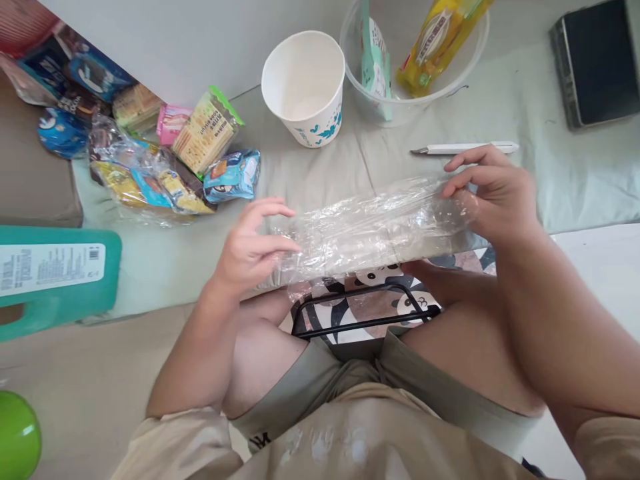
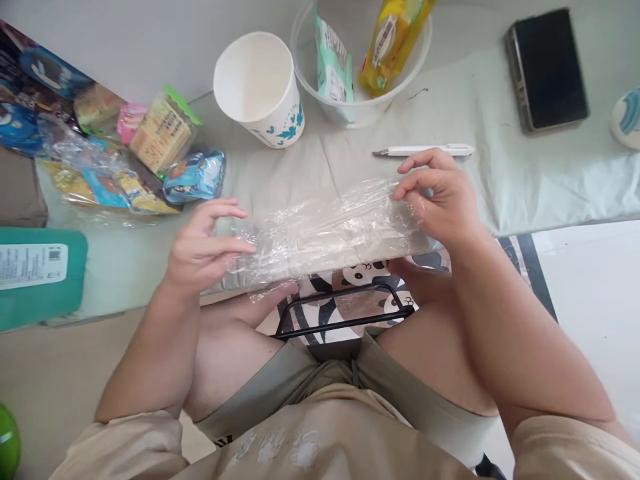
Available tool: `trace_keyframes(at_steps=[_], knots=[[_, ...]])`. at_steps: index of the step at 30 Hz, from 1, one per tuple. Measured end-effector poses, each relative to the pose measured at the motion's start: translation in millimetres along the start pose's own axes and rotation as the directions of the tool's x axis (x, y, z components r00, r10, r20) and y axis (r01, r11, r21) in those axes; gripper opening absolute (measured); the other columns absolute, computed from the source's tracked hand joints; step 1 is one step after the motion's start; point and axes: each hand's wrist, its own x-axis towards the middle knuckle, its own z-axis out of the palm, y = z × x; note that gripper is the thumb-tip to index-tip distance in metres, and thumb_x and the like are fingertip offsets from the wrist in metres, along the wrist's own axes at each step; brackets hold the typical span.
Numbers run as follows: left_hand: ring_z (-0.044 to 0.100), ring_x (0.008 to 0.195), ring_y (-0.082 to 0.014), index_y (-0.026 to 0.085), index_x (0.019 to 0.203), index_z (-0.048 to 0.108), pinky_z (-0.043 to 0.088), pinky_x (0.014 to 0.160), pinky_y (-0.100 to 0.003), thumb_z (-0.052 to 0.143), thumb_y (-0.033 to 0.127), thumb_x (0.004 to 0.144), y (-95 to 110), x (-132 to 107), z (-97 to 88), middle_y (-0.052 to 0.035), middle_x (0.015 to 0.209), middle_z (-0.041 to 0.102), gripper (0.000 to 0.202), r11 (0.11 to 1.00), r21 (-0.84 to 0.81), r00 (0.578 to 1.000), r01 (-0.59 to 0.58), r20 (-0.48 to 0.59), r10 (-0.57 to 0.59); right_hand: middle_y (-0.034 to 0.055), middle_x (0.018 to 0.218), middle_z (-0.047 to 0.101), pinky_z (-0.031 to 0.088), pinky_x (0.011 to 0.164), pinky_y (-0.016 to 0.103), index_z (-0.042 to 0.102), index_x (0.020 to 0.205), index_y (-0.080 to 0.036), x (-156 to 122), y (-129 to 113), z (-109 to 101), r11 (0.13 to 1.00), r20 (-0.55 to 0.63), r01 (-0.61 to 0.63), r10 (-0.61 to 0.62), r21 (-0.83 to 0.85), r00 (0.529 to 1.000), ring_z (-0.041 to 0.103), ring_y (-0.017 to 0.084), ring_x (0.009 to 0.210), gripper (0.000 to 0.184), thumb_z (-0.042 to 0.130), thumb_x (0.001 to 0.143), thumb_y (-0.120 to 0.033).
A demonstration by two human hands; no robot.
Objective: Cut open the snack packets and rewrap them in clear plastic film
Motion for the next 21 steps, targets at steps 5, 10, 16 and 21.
trace_keyframes(at_steps=[5,10,16,21], knots=[[0.062,0.126,-0.0277,0.040,0.084,0.081,0.051,0.117,-0.051,0.067,0.028,0.089,-2.4,-9.6,-13.6,-0.0019,0.122,0.067,0.019,0.975,-0.058,0.974,0.216,0.083,-0.211,0.0049,0.105,0.072,0.055,0.087,0.042,0.072,0.065,-0.025,-0.7,1.2,-2.2,1.000,0.080,0.003,-0.001,-0.026,0.997,0.069,0.022,0.099,0.017,0.061,0.069,-0.013],[0.054,0.137,-0.0319,0.036,0.080,0.084,0.049,0.119,-0.054,0.071,0.023,0.085,11.8,-17.9,-16.2,-0.0055,0.128,0.067,0.019,0.991,0.033,0.954,0.130,0.268,-0.134,0.0061,0.111,0.073,0.053,0.100,0.050,0.076,0.066,-0.026,-3.6,3.4,-8.1,0.994,0.163,0.107,-0.100,-0.035,0.981,0.067,0.026,0.109,0.018,0.062,0.073,-0.016],[0.043,0.149,-0.0347,0.033,0.083,0.086,0.043,0.121,-0.060,0.072,0.019,0.088,19.4,-17.5,-15.8,-0.0083,0.137,0.064,0.021,0.995,0.017,0.926,0.099,0.365,-0.098,0.0079,0.120,0.073,0.048,0.106,0.060,0.080,0.069,-0.028,-9.0,10.5,-10.2,0.966,0.292,0.249,-0.218,-0.074,0.931,0.061,0.033,0.117,0.023,0.060,0.078,-0.021],[0.040,0.150,-0.0416,0.034,0.081,0.086,0.031,0.125,-0.069,0.079,0.023,0.080,38.8,-12.3,-5.3,-0.0071,0.145,0.062,0.013,0.986,0.123,0.855,0.112,0.494,-0.159,0.0058,0.135,0.069,0.034,0.118,0.067,0.084,0.081,-0.030,-8.4,20.2,-20.5,0.951,0.425,0.308,-0.283,0.009,0.860,0.051,0.040,0.140,0.032,0.054,0.072,-0.021]])
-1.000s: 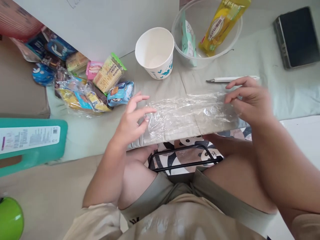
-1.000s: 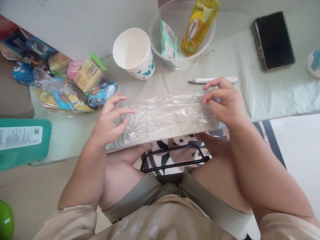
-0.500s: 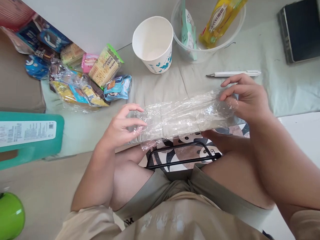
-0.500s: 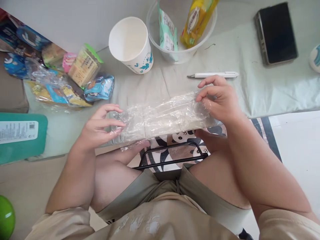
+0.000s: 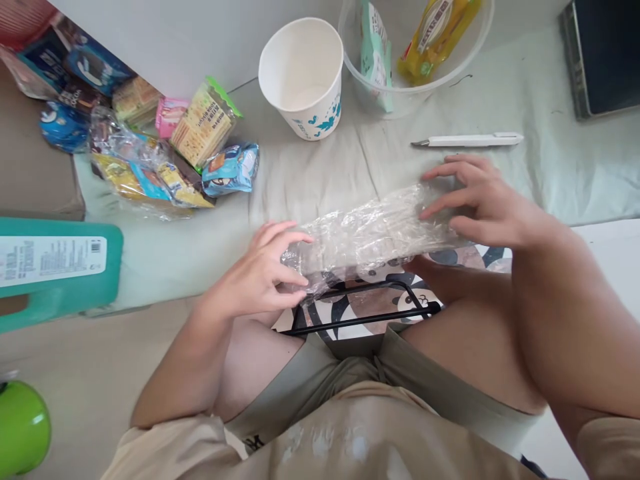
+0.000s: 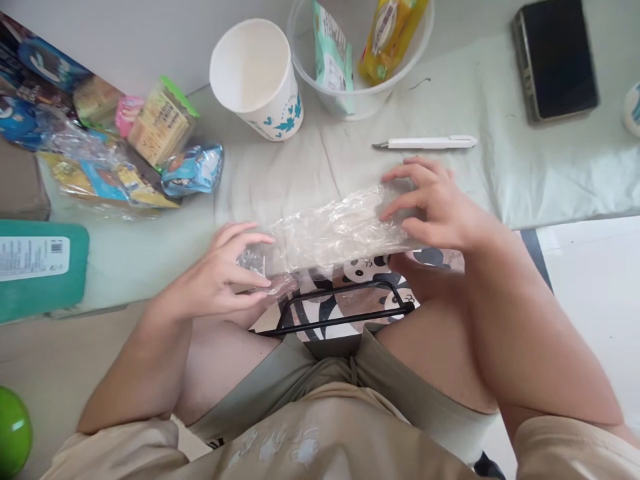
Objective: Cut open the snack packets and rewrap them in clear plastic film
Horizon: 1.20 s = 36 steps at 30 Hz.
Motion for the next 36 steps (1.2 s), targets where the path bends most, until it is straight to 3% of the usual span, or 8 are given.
trace_keyframes(at_steps=[3,7,12,19,25,27,31,36], knots=[[0.036,0.153,-0.0449,0.032,0.089,0.087,0.023,0.127,-0.073,0.083,0.030,0.073,7.9,2.6,1.4,-0.0072,0.151,0.058,0.017,1.000,0.000,0.994,0.028,0.110,-0.028,0.0052,0.132,0.071,0.033,0.123,0.062,0.078,0.074,-0.027,4.1,-8.9,-4.9,0.994,-0.163,0.058,-0.042,0.096,0.986,0.051,0.038,0.144,0.028,0.051,0.080,-0.027],[0.042,0.148,-0.0382,0.030,0.095,0.085,0.034,0.125,-0.062,0.070,0.031,0.086,1.8,13.8,6.8,-0.0077,0.144,0.062,0.018,0.999,-0.006,0.995,0.035,-0.094,-0.035,0.0095,0.109,0.077,0.051,0.104,0.052,0.073,0.081,-0.025,20.8,-36.2,7.1,0.994,-0.452,-0.102,0.104,0.029,0.886,0.070,0.031,0.113,0.013,0.062,0.086,-0.030],[0.055,0.129,-0.0338,0.022,0.135,0.070,0.046,0.114,-0.054,0.063,0.032,0.091,-2.3,33.8,12.0,-0.0146,0.138,0.062,0.046,0.955,0.123,0.950,0.268,-0.198,-0.241,0.0090,0.114,0.076,0.045,0.106,0.063,0.066,0.132,-0.029,29.8,-43.4,28.6,0.957,-0.135,-0.238,0.217,-0.169,0.967,0.063,0.041,0.120,0.069,0.079,0.065,-0.030],[0.064,0.090,-0.0246,0.024,0.124,0.070,0.051,0.089,-0.039,0.066,0.024,0.083,3.5,36.2,2.6,-0.0023,0.085,0.070,0.042,0.931,-0.076,0.931,0.357,-0.053,-0.361,0.0059,0.087,0.066,0.052,0.085,0.048,0.065,0.073,-0.026,26.6,-29.4,18.7,0.954,-0.016,-0.255,0.255,-0.156,0.967,0.065,0.029,0.089,0.012,0.075,0.067,-0.024],[0.068,0.077,-0.0141,0.029,0.110,0.065,0.058,0.073,-0.029,0.077,0.028,0.081,-29.7,49.4,12.6,0.0025,0.085,0.058,0.031,0.727,-0.687,0.762,0.023,-0.458,-0.457,0.0004,0.075,0.069,0.051,0.068,0.039,0.066,0.084,-0.028,20.8,-45.5,-11.1,0.907,0.206,-0.417,0.399,0.053,0.893,0.063,0.022,0.069,0.018,0.077,0.072,-0.035],[0.071,0.075,-0.0149,0.030,0.110,0.065,0.059,0.065,-0.028,0.083,0.031,0.078,-40.6,55.6,14.2,0.0016,0.089,0.059,0.037,0.670,-0.738,0.797,-0.081,-0.452,-0.401,0.0038,0.100,0.077,0.054,0.079,0.046,0.074,0.105,-0.031,15.8,-54.7,-25.6,0.914,0.292,-0.403,0.371,0.057,0.882,0.070,0.028,0.087,0.036,0.078,0.076,-0.053],[0.075,0.075,-0.0166,0.027,0.112,0.066,0.062,0.063,-0.028,0.086,0.028,0.074,-40.0,66.7,8.6,0.0003,0.092,0.064,0.043,0.640,-0.766,0.903,-0.058,-0.314,-0.293,0.0077,0.116,0.076,0.056,0.094,0.044,0.072,0.112,-0.029,25.3,-74.3,-27.5,0.857,-0.074,-0.327,0.385,0.399,0.920,0.070,0.027,0.110,0.035,0.074,0.084,-0.050],[0.076,0.082,-0.0204,0.025,0.107,0.072,0.063,0.071,-0.033,0.090,0.027,0.067,-22.7,82.1,-2.7,-0.0026,0.099,0.070,0.044,0.634,-0.774,0.949,-0.013,-0.209,-0.235,0.0027,0.080,0.074,0.051,0.065,0.035,0.072,0.089,-0.021,62.9,-87.7,17.6,0.861,0.438,-0.415,0.265,0.292,0.859,0.066,0.019,0.069,0.024,0.079,0.071,-0.036]])
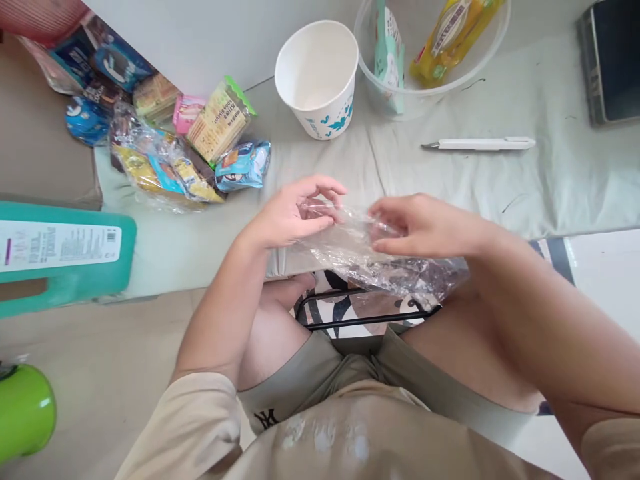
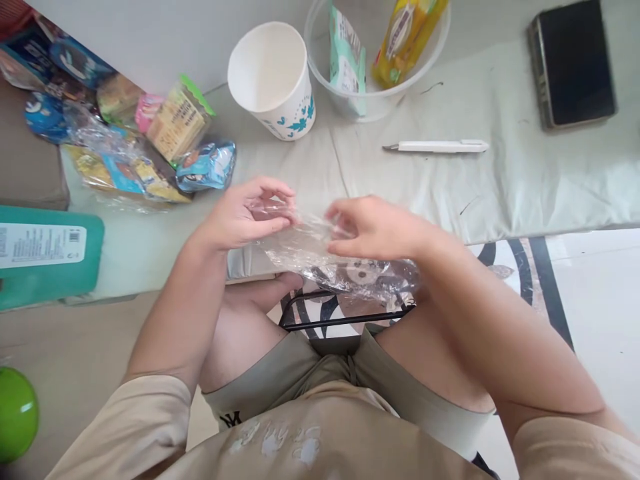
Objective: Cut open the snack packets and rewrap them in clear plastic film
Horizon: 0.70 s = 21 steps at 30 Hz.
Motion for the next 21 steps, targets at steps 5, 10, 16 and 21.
trace_keyframes(at_steps=[5,10,16,21], knots=[[0.067,0.128,-0.0256,0.028,0.104,0.071,0.058,0.103,-0.036,0.089,0.044,0.071,-5.5,6.0,3.2,-0.0045,0.119,0.074,0.041,0.974,-0.171,0.902,-0.146,-0.428,0.060,-0.0020,0.055,0.059,0.039,0.052,0.029,0.059,0.065,-0.022,12.4,9.6,13.3,0.971,-0.251,-0.094,0.149,0.219,0.957,0.052,0.012,0.050,0.020,0.071,0.082,-0.024],[0.057,0.145,-0.0295,0.018,0.115,0.069,0.047,0.122,-0.040,0.085,0.057,0.073,-9.9,5.5,16.8,-0.0142,0.139,0.070,0.060,0.837,-0.542,0.915,0.078,-0.295,-0.276,-0.0021,0.058,0.063,0.042,0.049,0.026,0.057,0.077,-0.023,17.4,17.5,20.4,0.778,-0.437,0.066,0.279,0.625,0.855,0.055,0.011,0.048,0.024,0.076,0.085,-0.036],[0.067,0.132,-0.0360,0.017,0.118,0.064,0.055,0.114,-0.049,0.089,0.067,0.065,4.2,17.7,43.2,-0.0211,0.139,0.069,0.078,0.699,-0.651,0.936,0.296,0.050,-0.349,-0.0047,0.054,0.059,0.044,0.049,0.026,0.055,0.076,-0.024,32.5,12.8,29.4,0.802,-0.523,0.123,0.257,0.584,0.813,0.056,0.012,0.046,0.023,0.072,0.087,-0.036],[0.072,0.119,-0.0280,0.023,0.132,0.051,0.062,0.100,-0.042,0.097,0.052,0.060,11.6,27.9,61.2,-0.0141,0.138,0.066,0.090,0.740,-0.615,0.928,0.272,-0.036,-0.371,-0.0038,0.058,0.061,0.045,0.055,0.030,0.060,0.078,-0.024,32.7,15.3,31.9,0.961,-0.686,0.080,0.130,0.266,0.715,0.060,0.014,0.052,0.014,0.064,0.087,-0.034]])
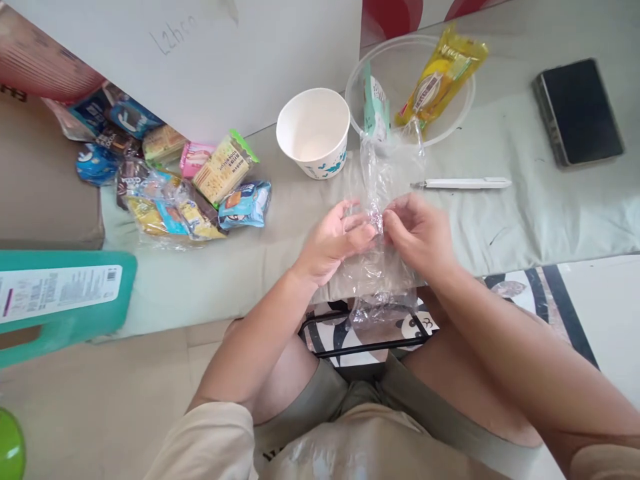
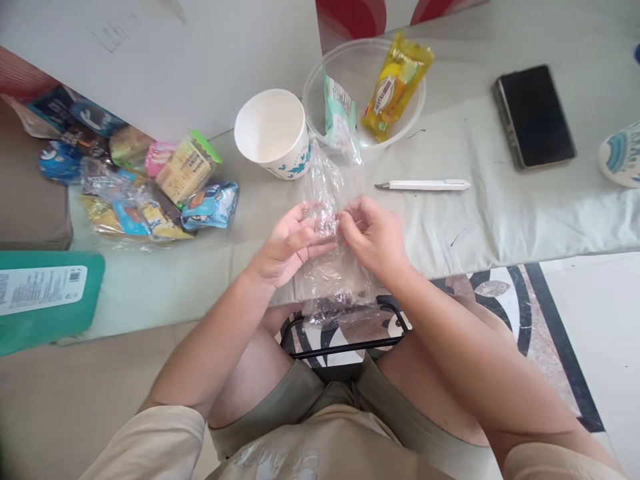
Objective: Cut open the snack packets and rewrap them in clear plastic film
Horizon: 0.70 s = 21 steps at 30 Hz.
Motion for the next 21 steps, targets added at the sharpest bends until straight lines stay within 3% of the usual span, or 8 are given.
trace_keyframes(at_steps=[5,10,12,14,17,21], knots=[[0.077,0.088,-0.0169,0.030,0.138,0.040,0.063,0.083,-0.034,0.085,0.021,0.074,-3.9,6.3,8.0,-0.0049,0.121,0.073,0.078,0.971,0.188,0.959,-0.144,-0.214,0.184,-0.0011,0.066,0.068,0.046,0.058,0.031,0.061,0.076,-0.024,1.0,2.6,-0.4,0.973,-0.085,0.099,-0.118,-0.208,0.989,0.058,0.014,0.053,0.012,0.065,0.084,-0.032],[0.079,0.085,-0.0183,0.027,0.134,0.045,0.060,0.073,-0.029,0.075,0.018,0.080,-0.2,8.0,-1.0,-0.0044,0.107,0.077,0.063,0.948,0.244,0.909,-0.207,-0.309,0.278,-0.0018,0.063,0.068,0.045,0.057,0.030,0.063,0.078,-0.024,0.2,1.6,-4.1,0.989,-0.127,0.042,-0.060,-0.139,0.990,0.057,0.013,0.052,0.012,0.064,0.087,-0.032],[0.078,0.088,-0.0185,0.025,0.132,0.049,0.061,0.075,-0.029,0.078,0.027,0.080,2.9,5.9,-6.1,-0.0061,0.111,0.078,0.060,0.966,0.161,0.936,-0.201,-0.261,0.238,-0.0026,0.061,0.067,0.044,0.055,0.029,0.063,0.079,-0.024,-1.3,0.9,-5.7,0.993,-0.120,0.063,-0.075,-0.104,0.990,0.054,0.012,0.050,0.011,0.064,0.087,-0.032],[0.078,0.086,-0.0190,0.021,0.126,0.055,0.061,0.076,-0.029,0.084,0.038,0.076,5.0,3.3,-9.7,-0.0074,0.107,0.079,0.060,0.986,0.113,0.983,-0.120,-0.124,0.134,-0.0028,0.061,0.066,0.044,0.054,0.029,0.063,0.079,-0.024,-3.5,0.4,-7.2,0.991,-0.098,0.104,-0.111,-0.080,0.989,0.053,0.012,0.050,0.012,0.064,0.087,-0.033],[0.077,0.072,-0.0174,0.017,0.112,0.065,0.059,0.065,-0.026,0.085,0.038,0.075,4.7,1.4,-12.0,-0.0046,0.085,0.079,0.047,0.971,0.237,1.000,-0.024,0.018,0.020,-0.0009,0.070,0.068,0.046,0.056,0.030,0.064,0.083,-0.025,-6.4,1.4,-10.3,0.991,-0.053,0.122,-0.125,-0.048,0.991,0.054,0.013,0.054,0.011,0.064,0.089,-0.033],[0.072,0.057,-0.0146,0.022,0.111,0.067,0.052,0.052,-0.024,0.076,0.031,0.084,3.2,3.1,-17.6,0.0020,0.070,0.074,0.030,0.928,0.349,0.992,-0.129,0.028,0.127,0.0024,0.106,0.074,0.052,0.063,0.035,0.070,0.099,-0.030,-4.2,6.9,-15.5,0.991,0.131,0.110,-0.119,0.074,0.984,0.063,0.015,0.066,0.013,0.068,0.087,-0.030]])
